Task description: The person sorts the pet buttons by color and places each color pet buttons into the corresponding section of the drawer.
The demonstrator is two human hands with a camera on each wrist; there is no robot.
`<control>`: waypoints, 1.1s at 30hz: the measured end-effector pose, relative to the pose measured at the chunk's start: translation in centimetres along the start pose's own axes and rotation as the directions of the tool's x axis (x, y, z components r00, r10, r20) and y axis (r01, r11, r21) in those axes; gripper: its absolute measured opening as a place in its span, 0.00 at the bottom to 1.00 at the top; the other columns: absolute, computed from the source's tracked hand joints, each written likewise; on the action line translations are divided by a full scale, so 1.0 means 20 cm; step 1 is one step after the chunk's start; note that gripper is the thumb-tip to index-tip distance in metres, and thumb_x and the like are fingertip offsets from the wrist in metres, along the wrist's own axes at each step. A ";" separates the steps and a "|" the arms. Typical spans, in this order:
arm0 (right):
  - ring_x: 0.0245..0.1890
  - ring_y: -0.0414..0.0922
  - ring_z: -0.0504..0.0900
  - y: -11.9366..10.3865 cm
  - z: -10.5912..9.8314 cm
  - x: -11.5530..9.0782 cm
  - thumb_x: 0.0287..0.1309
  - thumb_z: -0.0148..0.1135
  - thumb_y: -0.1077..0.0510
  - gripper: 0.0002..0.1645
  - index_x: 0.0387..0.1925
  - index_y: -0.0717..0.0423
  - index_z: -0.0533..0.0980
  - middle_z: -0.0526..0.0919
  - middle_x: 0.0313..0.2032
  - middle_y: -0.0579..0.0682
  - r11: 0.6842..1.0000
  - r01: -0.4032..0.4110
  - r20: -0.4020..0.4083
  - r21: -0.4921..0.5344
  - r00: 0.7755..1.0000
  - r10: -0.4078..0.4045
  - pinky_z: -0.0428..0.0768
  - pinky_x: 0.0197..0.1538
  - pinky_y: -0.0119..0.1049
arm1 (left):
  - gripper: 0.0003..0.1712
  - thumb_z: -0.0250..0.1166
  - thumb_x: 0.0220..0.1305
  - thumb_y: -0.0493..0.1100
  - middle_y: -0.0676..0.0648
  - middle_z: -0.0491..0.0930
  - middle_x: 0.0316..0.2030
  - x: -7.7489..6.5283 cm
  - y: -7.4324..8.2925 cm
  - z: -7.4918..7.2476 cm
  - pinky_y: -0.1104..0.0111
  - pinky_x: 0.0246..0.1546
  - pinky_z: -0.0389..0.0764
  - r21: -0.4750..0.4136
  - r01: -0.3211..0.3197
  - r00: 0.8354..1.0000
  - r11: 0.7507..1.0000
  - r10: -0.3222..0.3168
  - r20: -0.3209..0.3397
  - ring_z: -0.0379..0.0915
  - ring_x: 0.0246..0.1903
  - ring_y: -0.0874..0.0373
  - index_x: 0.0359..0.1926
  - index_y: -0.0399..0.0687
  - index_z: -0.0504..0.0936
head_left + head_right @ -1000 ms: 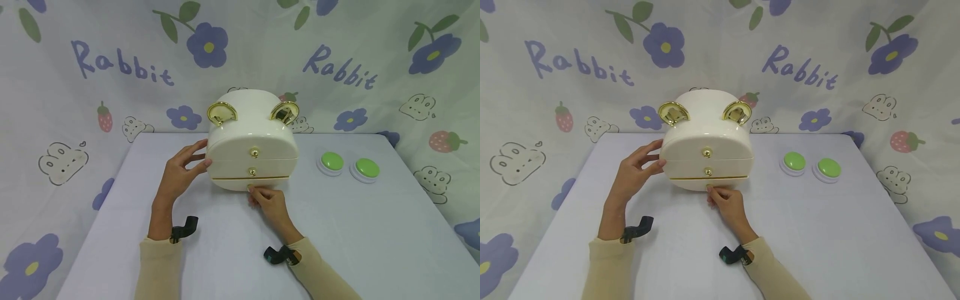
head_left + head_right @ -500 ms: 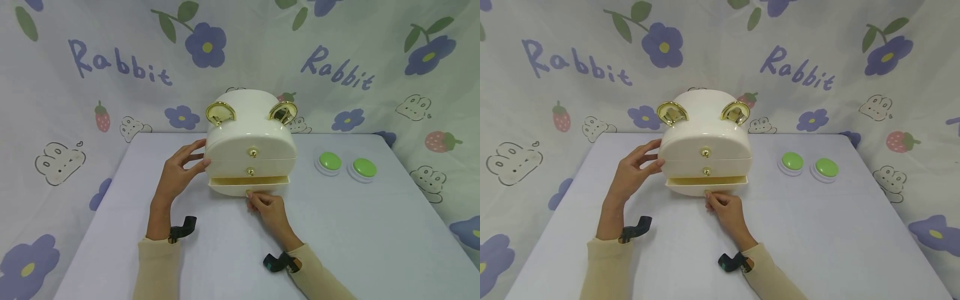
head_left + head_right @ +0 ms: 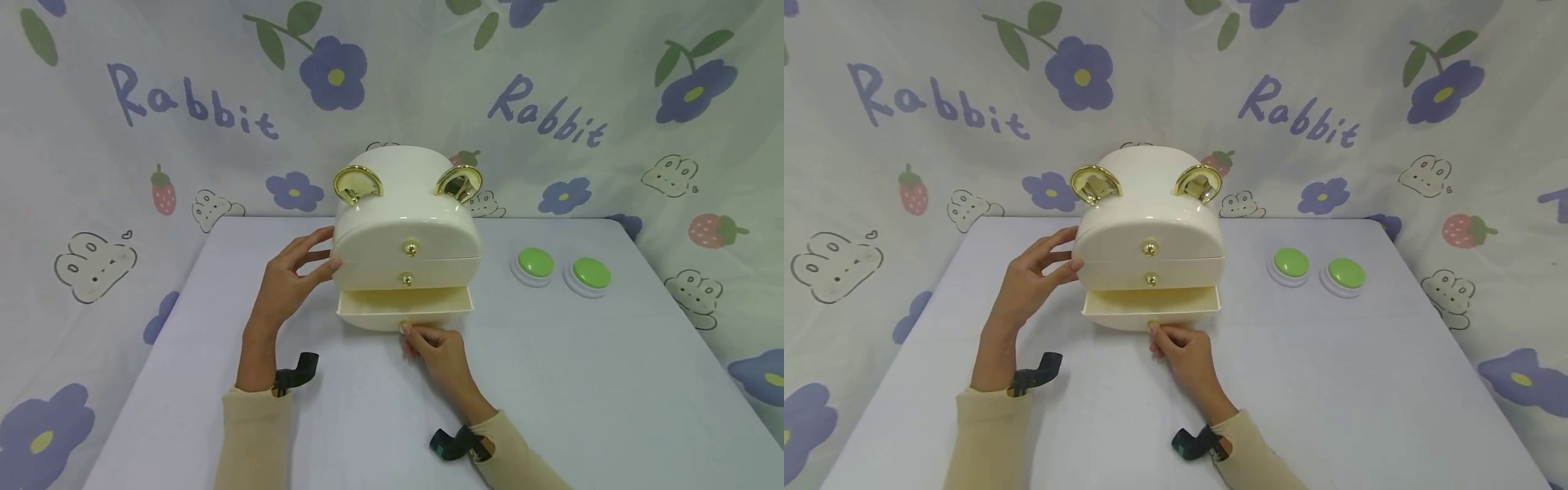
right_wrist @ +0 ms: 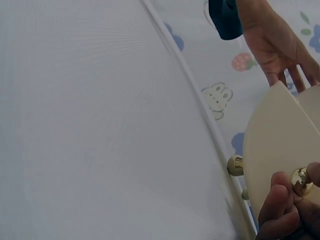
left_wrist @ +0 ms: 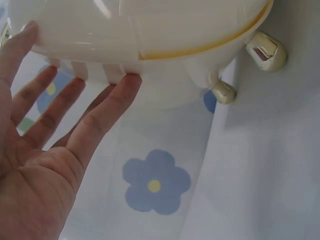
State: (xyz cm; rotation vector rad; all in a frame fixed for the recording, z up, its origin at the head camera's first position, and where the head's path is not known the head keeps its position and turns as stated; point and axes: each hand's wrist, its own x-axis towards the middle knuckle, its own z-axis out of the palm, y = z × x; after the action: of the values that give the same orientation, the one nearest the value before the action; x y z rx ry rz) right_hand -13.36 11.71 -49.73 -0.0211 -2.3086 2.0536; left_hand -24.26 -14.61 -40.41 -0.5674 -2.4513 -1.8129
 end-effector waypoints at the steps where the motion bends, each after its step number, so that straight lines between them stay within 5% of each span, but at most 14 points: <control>1: 0.23 0.44 0.79 0.00 0.00 -0.01 0.63 0.68 0.46 0.21 0.30 0.61 0.88 0.85 0.23 0.50 1.000 0.000 -0.001 -0.002 1.000 0.000 0.78 0.26 0.29 | 0.32 0.71 0.64 0.52 0.59 0.72 0.63 0.00 0.00 0.00 0.68 0.46 0.84 -0.003 -0.003 1.000 1.000 0.003 0.000 0.75 0.58 0.55 0.67 0.73 0.73; 8: 0.22 0.44 0.80 -0.01 0.00 -0.06 0.64 0.68 0.48 0.19 0.30 0.61 0.88 0.85 0.23 0.50 1.000 0.001 0.013 0.005 1.000 -0.001 0.80 0.26 0.31 | 0.32 0.71 0.64 0.52 0.59 0.72 0.63 0.00 0.01 0.00 0.68 0.46 0.84 0.003 0.020 1.000 1.000 -0.020 0.002 0.75 0.59 0.55 0.68 0.72 0.73; 17: 0.23 0.44 0.80 -0.04 0.01 -0.12 0.64 0.68 0.51 0.16 0.30 0.60 0.87 0.85 0.23 0.52 0.999 -0.033 0.001 -0.026 0.999 0.033 0.80 0.27 0.31 | 0.34 0.70 0.66 0.44 0.49 0.70 0.66 -0.03 0.15 -0.01 0.69 0.47 0.84 0.017 0.031 0.999 0.999 -0.031 0.014 0.74 0.61 0.48 0.72 0.54 0.70; 25: 0.23 0.42 0.80 -0.03 0.02 -0.18 0.64 0.68 0.51 0.16 0.29 0.61 0.87 0.85 0.22 0.50 0.997 -0.047 -0.006 -0.056 0.999 0.047 0.79 0.27 0.29 | 0.33 0.71 0.65 0.50 0.58 0.71 0.65 -0.01 0.02 -0.01 0.68 0.47 0.84 0.012 0.008 1.000 1.000 -0.008 0.008 0.74 0.60 0.54 0.69 0.70 0.72; 33: 0.22 0.42 0.80 -0.03 0.01 -0.23 0.64 0.68 0.49 0.17 0.28 0.58 0.87 0.85 0.22 0.47 0.996 -0.054 0.003 -0.069 0.999 0.054 0.80 0.26 0.30 | 0.33 0.71 0.65 0.47 0.54 0.71 0.65 -0.01 0.04 0.00 0.68 0.46 0.84 -0.005 0.002 1.000 1.000 -0.002 0.011 0.74 0.60 0.51 0.70 0.64 0.72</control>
State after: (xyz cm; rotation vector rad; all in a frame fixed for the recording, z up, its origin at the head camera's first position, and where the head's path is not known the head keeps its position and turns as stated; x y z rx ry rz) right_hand -8.85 11.34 -49.34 -0.0825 -2.4069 1.9985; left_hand -23.86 -14.42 -39.70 -0.5775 -2.4558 -1.8227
